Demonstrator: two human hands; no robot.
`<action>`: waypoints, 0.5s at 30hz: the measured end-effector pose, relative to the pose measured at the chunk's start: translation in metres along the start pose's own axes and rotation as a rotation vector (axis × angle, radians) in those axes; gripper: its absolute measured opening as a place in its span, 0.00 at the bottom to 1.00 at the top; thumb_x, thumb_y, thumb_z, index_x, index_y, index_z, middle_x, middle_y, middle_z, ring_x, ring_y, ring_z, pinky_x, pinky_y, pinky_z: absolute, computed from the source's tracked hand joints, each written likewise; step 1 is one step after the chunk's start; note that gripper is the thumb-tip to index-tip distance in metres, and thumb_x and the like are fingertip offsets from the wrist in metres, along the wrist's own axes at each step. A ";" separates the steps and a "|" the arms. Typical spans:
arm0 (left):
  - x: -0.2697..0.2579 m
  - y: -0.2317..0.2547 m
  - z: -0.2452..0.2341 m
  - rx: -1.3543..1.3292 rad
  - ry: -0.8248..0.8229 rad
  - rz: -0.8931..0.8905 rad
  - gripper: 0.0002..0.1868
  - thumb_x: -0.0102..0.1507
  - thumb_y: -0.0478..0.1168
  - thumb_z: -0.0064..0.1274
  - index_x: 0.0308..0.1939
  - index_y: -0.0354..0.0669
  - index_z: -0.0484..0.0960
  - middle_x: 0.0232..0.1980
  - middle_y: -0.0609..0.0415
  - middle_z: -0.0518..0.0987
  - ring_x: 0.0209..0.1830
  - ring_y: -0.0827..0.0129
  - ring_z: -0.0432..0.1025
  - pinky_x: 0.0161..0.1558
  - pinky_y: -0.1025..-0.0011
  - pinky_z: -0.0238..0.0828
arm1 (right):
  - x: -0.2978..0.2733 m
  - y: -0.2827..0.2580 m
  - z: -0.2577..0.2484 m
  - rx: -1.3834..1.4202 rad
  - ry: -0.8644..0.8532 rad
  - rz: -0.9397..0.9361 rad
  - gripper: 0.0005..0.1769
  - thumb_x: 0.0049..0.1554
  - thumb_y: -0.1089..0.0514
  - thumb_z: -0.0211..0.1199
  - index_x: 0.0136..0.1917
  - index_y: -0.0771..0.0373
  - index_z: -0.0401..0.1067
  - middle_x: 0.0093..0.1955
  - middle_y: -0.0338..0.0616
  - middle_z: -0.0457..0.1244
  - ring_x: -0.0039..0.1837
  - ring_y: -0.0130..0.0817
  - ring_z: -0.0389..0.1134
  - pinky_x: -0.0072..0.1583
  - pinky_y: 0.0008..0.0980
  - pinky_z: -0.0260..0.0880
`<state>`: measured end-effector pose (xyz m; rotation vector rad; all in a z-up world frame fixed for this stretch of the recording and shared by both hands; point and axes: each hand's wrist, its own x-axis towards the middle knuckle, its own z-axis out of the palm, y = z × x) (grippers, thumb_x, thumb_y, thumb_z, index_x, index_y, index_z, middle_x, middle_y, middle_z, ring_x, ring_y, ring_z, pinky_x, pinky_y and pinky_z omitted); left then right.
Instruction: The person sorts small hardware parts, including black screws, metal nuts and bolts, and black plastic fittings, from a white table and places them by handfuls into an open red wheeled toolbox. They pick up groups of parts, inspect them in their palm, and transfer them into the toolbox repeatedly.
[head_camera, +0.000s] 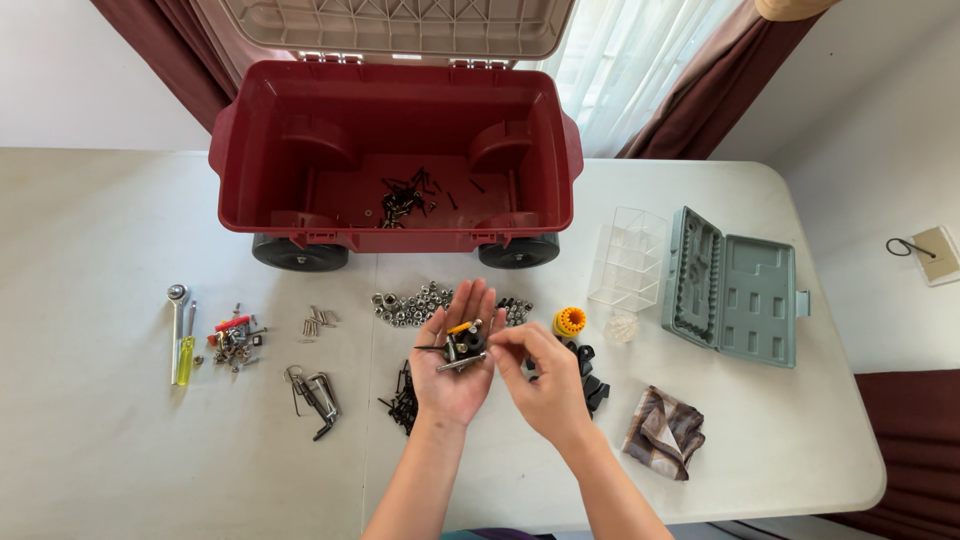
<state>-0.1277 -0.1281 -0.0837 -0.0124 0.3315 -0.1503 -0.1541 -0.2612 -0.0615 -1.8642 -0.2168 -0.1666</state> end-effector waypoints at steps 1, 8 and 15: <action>0.001 -0.001 0.000 0.015 0.004 0.001 0.24 0.69 0.43 0.37 0.64 0.32 0.74 0.68 0.44 0.74 0.70 0.57 0.66 0.72 0.57 0.61 | 0.000 -0.002 -0.001 -0.025 -0.014 -0.005 0.08 0.56 0.66 0.67 0.51 0.68 0.75 0.44 0.40 0.67 0.44 0.26 0.69 0.48 0.25 0.69; 0.005 -0.010 -0.006 0.021 0.005 -0.018 0.24 0.70 0.43 0.33 0.65 0.35 0.74 0.69 0.48 0.74 0.71 0.60 0.66 0.72 0.58 0.59 | 0.004 -0.009 0.004 -0.085 0.004 0.089 0.11 0.55 0.60 0.71 0.50 0.67 0.77 0.41 0.40 0.64 0.39 0.28 0.65 0.42 0.27 0.66; 0.010 -0.015 -0.015 0.064 -0.033 -0.020 0.23 0.71 0.42 0.33 0.64 0.34 0.75 0.68 0.48 0.75 0.70 0.60 0.67 0.72 0.59 0.60 | 0.007 -0.010 0.006 -0.077 0.028 0.156 0.09 0.54 0.58 0.71 0.47 0.64 0.77 0.40 0.37 0.64 0.39 0.26 0.65 0.39 0.27 0.63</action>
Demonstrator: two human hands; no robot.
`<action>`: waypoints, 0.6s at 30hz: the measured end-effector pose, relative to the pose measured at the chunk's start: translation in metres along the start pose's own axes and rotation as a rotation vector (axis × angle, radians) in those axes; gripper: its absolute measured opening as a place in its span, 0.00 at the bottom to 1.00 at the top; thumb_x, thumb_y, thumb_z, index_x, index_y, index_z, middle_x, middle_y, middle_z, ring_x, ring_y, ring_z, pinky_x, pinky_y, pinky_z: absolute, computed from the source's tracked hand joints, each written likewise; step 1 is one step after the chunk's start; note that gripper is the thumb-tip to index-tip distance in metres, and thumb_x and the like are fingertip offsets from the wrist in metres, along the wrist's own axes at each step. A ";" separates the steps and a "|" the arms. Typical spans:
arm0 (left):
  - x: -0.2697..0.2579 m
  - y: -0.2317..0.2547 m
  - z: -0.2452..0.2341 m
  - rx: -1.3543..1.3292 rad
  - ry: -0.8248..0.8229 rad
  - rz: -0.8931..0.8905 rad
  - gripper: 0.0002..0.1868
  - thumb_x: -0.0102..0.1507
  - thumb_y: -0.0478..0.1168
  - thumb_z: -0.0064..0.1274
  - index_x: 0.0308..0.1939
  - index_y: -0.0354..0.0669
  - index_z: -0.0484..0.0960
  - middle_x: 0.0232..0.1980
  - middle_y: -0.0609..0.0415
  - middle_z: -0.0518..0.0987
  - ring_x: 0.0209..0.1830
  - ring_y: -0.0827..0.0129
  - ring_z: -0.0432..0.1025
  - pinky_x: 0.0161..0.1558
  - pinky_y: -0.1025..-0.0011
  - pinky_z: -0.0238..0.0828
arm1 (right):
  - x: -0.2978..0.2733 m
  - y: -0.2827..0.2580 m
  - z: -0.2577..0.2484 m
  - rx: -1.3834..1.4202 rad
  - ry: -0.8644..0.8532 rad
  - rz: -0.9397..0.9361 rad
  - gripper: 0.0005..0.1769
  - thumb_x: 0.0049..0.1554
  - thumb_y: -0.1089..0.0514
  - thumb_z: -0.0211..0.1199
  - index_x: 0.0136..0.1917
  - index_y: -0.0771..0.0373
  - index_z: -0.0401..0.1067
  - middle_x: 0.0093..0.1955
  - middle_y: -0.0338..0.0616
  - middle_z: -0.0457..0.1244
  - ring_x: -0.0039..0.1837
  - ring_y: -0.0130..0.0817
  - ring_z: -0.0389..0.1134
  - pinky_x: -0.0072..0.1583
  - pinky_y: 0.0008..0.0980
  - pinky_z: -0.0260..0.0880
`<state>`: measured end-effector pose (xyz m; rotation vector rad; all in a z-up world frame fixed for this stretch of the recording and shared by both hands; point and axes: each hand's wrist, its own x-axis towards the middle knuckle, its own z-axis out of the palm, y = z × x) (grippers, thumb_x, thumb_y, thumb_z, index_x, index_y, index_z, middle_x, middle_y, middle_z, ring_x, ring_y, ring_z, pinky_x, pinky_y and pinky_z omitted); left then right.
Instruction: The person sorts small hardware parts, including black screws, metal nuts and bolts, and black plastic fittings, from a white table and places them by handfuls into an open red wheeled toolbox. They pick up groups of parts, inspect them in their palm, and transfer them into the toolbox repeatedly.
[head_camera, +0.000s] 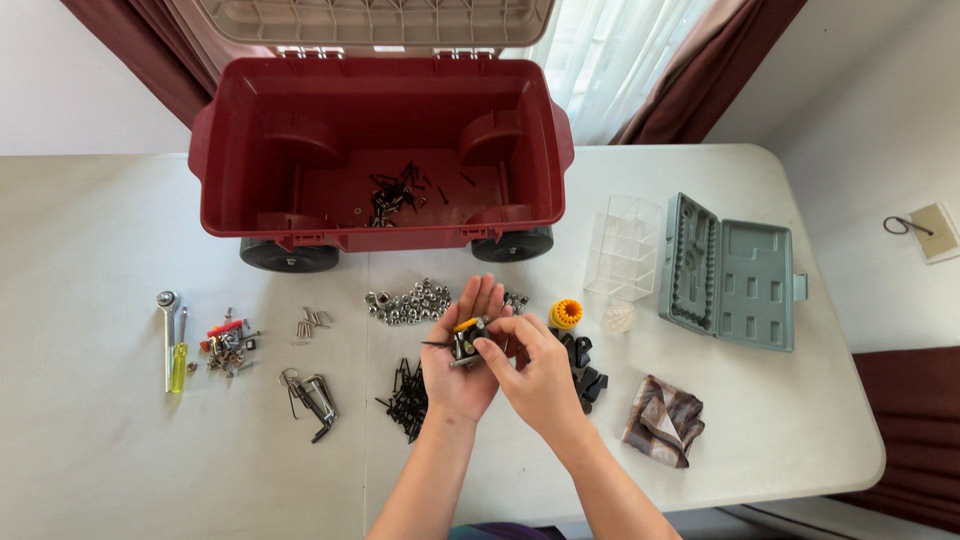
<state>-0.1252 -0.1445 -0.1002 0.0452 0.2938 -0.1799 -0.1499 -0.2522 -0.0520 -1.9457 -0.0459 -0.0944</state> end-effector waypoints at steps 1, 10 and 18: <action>0.001 0.000 -0.001 0.003 0.009 -0.006 0.23 0.71 0.42 0.33 0.63 0.34 0.75 0.67 0.48 0.75 0.70 0.60 0.67 0.72 0.58 0.60 | 0.001 0.000 0.000 0.008 0.000 -0.004 0.09 0.54 0.59 0.71 0.47 0.64 0.76 0.40 0.37 0.64 0.39 0.26 0.65 0.39 0.26 0.63; 0.007 -0.006 -0.021 -0.015 0.093 -0.067 0.24 0.71 0.42 0.31 0.62 0.32 0.76 0.65 0.44 0.77 0.67 0.58 0.69 0.69 0.59 0.64 | 0.001 0.015 -0.011 -0.012 -0.006 -0.072 0.09 0.51 0.66 0.73 0.46 0.64 0.77 0.44 0.36 0.67 0.38 0.25 0.61 0.41 0.23 0.62; 0.003 -0.007 -0.031 -0.114 0.186 -0.101 0.21 0.70 0.39 0.34 0.60 0.30 0.76 0.62 0.42 0.78 0.66 0.54 0.71 0.70 0.55 0.66 | 0.020 0.094 -0.056 0.380 0.039 0.283 0.08 0.55 0.62 0.70 0.49 0.63 0.78 0.43 0.37 0.70 0.46 0.20 0.70 0.49 0.21 0.70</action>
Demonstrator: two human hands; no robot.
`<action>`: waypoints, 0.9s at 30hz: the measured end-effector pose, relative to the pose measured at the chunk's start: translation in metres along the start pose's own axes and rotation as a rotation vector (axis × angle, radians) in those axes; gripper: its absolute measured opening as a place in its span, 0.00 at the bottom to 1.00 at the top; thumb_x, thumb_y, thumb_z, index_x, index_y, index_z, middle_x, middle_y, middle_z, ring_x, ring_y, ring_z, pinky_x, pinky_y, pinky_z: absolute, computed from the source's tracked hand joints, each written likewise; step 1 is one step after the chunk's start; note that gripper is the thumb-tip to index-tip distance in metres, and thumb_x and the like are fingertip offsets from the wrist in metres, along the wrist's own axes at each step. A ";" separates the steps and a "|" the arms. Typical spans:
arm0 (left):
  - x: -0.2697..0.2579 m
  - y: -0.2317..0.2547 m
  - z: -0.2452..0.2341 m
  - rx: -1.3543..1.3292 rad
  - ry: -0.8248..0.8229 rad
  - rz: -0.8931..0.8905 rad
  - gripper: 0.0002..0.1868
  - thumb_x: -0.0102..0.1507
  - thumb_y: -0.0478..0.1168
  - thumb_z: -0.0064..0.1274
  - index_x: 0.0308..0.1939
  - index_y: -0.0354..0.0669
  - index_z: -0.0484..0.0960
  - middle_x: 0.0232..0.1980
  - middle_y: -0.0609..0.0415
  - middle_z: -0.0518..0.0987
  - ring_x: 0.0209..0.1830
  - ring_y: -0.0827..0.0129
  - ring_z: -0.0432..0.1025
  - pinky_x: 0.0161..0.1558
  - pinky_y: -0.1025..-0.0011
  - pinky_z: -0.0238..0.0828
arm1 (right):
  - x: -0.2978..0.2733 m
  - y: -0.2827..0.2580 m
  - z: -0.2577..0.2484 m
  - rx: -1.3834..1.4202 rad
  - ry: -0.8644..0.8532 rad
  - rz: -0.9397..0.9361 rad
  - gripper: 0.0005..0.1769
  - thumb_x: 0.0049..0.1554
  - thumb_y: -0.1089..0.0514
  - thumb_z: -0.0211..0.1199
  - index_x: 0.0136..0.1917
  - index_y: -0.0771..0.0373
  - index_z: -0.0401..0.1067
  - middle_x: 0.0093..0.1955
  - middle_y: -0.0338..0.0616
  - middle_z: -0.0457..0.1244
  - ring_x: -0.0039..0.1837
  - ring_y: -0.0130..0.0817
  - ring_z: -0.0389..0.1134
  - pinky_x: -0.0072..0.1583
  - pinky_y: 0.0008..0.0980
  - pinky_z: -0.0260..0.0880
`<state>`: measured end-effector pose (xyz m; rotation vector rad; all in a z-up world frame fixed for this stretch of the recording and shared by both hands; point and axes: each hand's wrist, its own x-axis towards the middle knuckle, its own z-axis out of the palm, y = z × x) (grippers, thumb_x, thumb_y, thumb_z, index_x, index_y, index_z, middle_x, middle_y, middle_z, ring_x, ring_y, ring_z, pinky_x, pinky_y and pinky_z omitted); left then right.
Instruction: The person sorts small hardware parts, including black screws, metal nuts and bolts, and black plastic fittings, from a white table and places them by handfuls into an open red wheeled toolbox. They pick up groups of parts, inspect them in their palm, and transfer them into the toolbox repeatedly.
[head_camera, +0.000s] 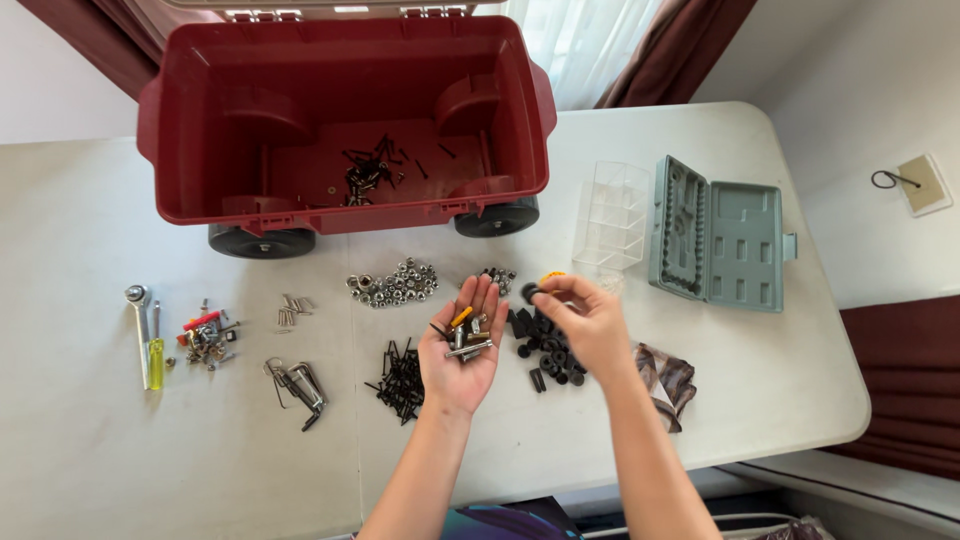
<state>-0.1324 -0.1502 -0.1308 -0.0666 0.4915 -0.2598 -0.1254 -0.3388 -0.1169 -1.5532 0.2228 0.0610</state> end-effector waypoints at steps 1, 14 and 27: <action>-0.001 0.000 -0.001 -0.001 0.004 -0.002 0.21 0.70 0.39 0.34 0.60 0.30 0.76 0.63 0.42 0.78 0.66 0.55 0.71 0.71 0.55 0.65 | 0.004 0.011 -0.010 -0.133 0.038 0.030 0.08 0.55 0.60 0.71 0.49 0.63 0.79 0.41 0.38 0.71 0.44 0.20 0.69 0.47 0.22 0.68; -0.005 -0.003 -0.014 0.040 -0.041 -0.001 0.23 0.70 0.39 0.34 0.63 0.29 0.75 0.66 0.43 0.76 0.69 0.55 0.68 0.72 0.56 0.62 | 0.013 0.151 -0.060 -0.718 0.195 0.115 0.12 0.51 0.55 0.71 0.47 0.63 0.81 0.40 0.43 0.72 0.40 0.30 0.70 0.47 0.32 0.71; -0.025 -0.002 0.011 0.081 -0.147 -0.119 0.27 0.71 0.45 0.34 0.68 0.30 0.70 0.73 0.40 0.69 0.75 0.52 0.61 0.73 0.55 0.58 | -0.018 -0.015 0.007 -0.292 -0.009 -0.132 0.11 0.57 0.60 0.67 0.53 0.65 0.78 0.41 0.37 0.69 0.42 0.20 0.66 0.44 0.24 0.68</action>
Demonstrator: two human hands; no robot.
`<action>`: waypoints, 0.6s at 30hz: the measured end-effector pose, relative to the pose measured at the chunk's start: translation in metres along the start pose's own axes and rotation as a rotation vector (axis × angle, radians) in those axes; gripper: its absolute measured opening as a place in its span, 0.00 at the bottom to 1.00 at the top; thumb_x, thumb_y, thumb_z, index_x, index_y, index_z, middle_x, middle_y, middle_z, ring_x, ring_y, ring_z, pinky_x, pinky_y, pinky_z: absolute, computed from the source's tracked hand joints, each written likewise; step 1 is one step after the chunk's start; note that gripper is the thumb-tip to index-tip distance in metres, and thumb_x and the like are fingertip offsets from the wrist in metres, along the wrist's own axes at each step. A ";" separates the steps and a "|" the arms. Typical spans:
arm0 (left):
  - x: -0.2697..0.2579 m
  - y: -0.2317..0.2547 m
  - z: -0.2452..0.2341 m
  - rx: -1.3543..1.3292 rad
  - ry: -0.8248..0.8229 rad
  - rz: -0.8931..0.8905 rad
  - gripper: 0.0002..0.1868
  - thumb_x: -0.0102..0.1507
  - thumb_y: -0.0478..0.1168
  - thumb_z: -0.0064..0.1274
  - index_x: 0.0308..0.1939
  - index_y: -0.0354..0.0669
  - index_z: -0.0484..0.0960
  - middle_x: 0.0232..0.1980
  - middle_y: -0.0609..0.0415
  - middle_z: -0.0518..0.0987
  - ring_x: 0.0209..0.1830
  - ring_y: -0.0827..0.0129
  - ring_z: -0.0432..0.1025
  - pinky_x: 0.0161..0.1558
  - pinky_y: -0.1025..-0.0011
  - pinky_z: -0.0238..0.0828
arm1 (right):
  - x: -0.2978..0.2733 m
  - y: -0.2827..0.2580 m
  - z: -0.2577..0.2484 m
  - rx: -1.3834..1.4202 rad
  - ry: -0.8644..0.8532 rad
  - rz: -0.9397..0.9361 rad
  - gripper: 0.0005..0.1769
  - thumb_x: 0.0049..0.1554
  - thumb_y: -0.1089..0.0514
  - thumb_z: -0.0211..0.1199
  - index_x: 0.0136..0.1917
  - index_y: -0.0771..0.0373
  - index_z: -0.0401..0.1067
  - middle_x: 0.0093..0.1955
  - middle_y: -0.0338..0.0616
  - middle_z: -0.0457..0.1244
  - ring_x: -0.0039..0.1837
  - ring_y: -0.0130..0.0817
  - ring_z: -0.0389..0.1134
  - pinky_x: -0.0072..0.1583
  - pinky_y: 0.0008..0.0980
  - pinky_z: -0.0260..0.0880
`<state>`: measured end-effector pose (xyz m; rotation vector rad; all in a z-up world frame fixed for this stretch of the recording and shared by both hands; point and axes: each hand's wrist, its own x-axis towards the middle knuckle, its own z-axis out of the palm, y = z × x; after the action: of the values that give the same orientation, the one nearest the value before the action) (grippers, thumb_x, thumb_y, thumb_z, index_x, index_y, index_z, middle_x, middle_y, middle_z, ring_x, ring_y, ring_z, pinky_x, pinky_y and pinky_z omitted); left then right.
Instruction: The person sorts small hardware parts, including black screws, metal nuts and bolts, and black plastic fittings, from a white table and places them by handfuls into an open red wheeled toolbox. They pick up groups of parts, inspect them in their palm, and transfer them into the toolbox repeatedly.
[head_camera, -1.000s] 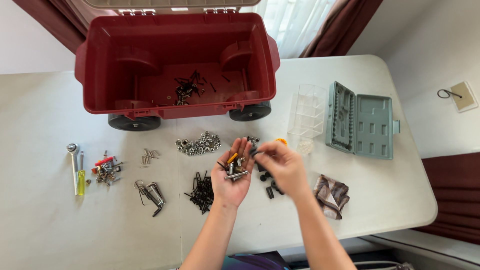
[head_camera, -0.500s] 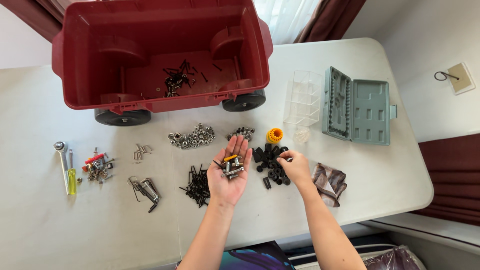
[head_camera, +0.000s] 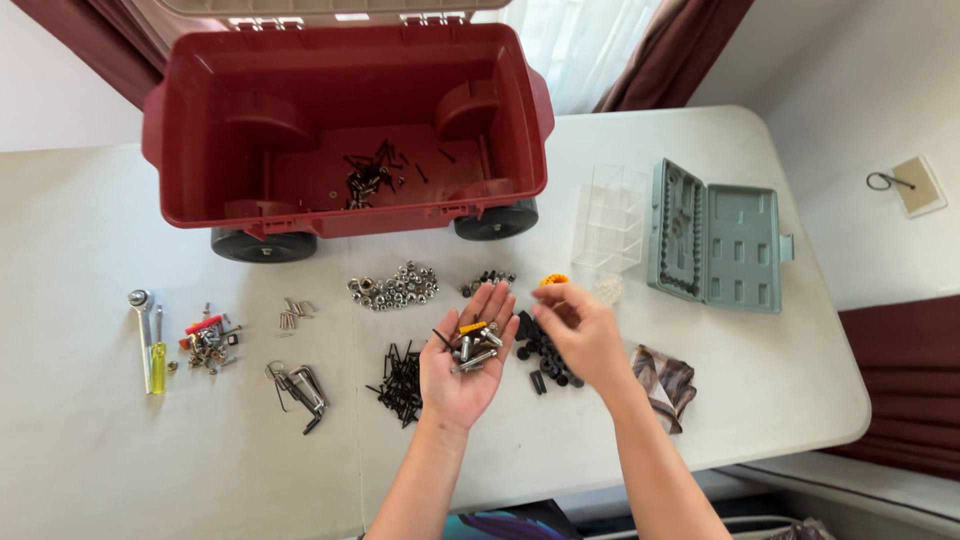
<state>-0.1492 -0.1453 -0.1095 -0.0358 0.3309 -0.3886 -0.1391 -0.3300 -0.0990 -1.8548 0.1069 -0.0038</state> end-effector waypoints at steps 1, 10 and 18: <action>0.000 0.000 0.002 -0.021 -0.008 0.000 0.27 0.71 0.45 0.34 0.68 0.30 0.69 0.73 0.40 0.69 0.75 0.52 0.61 0.73 0.55 0.58 | -0.004 -0.014 0.002 0.030 -0.040 -0.041 0.11 0.56 0.60 0.67 0.53 0.65 0.77 0.42 0.36 0.68 0.43 0.19 0.67 0.46 0.23 0.69; -0.006 0.003 0.007 -0.052 -0.057 0.031 0.28 0.71 0.46 0.31 0.70 0.29 0.66 0.74 0.39 0.67 0.75 0.51 0.60 0.73 0.57 0.56 | -0.019 -0.072 0.015 -0.164 -0.223 -0.049 0.13 0.48 0.61 0.75 0.47 0.66 0.79 0.38 0.37 0.68 0.36 0.23 0.67 0.40 0.26 0.69; -0.002 0.008 0.000 -0.090 -0.103 0.049 0.28 0.73 0.45 0.29 0.71 0.28 0.65 0.74 0.39 0.67 0.75 0.50 0.61 0.71 0.57 0.59 | -0.012 -0.066 0.024 -0.194 -0.188 -0.190 0.10 0.51 0.62 0.72 0.49 0.64 0.81 0.37 0.39 0.67 0.36 0.24 0.66 0.41 0.26 0.68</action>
<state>-0.1481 -0.1374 -0.1091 -0.1348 0.2469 -0.3215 -0.1453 -0.2876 -0.0418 -2.0428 -0.2063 0.0507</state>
